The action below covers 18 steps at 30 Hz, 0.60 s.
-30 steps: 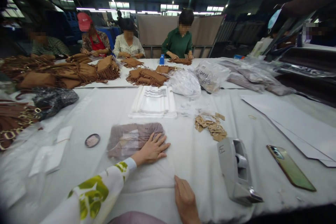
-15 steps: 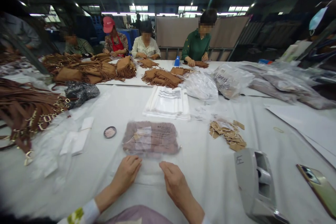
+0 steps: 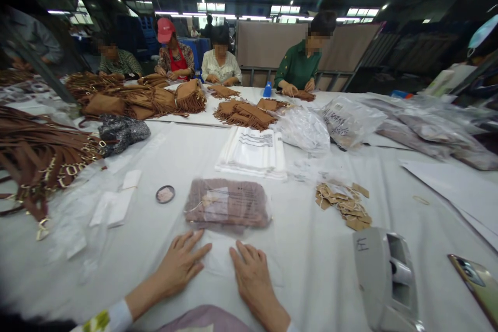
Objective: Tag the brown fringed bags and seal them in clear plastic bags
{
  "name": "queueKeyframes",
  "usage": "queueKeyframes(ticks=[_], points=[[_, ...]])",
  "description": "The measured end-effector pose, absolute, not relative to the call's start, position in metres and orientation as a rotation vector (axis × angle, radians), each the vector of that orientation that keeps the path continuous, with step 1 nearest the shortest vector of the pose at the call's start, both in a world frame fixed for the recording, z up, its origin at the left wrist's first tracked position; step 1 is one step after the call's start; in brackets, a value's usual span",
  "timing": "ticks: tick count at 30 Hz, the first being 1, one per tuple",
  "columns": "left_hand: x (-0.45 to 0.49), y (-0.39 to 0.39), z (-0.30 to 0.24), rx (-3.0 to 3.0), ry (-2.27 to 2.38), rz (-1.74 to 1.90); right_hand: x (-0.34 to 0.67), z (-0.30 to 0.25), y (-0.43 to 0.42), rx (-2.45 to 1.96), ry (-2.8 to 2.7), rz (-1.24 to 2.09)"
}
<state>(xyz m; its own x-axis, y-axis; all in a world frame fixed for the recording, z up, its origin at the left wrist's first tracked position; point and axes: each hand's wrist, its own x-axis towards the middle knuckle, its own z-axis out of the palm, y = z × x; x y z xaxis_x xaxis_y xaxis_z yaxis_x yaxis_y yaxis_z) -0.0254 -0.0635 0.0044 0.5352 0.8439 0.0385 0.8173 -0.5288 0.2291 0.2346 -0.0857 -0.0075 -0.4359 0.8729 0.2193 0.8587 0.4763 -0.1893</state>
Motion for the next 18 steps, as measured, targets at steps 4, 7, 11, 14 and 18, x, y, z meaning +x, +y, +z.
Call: queueKeyframes(ticks=[4, 7, 11, 14, 18], points=[[-0.078, -0.079, -0.002, 2.508, 1.214, 0.282, 0.283, -0.003, -0.121, -1.335, -2.380, 0.260], [-0.125, -0.072, -0.005, 2.530, 1.303, 0.363, 0.339, -0.006, -0.120, -1.437, -2.226, 0.063], [-0.150, -0.044, -0.006, 2.702, 1.256, 0.224, 0.389, -0.017, -0.096, -1.469, -2.389, -0.226], [-0.135, -0.020, -0.010, 2.813, 1.109, 0.160, 0.387, -0.021, -0.074, -1.379, -2.540, -0.269], [-0.117, 0.003, -0.016, 2.914, 0.897, 0.122, 0.367, -0.015, -0.056, -1.233, -2.631, -0.260]])
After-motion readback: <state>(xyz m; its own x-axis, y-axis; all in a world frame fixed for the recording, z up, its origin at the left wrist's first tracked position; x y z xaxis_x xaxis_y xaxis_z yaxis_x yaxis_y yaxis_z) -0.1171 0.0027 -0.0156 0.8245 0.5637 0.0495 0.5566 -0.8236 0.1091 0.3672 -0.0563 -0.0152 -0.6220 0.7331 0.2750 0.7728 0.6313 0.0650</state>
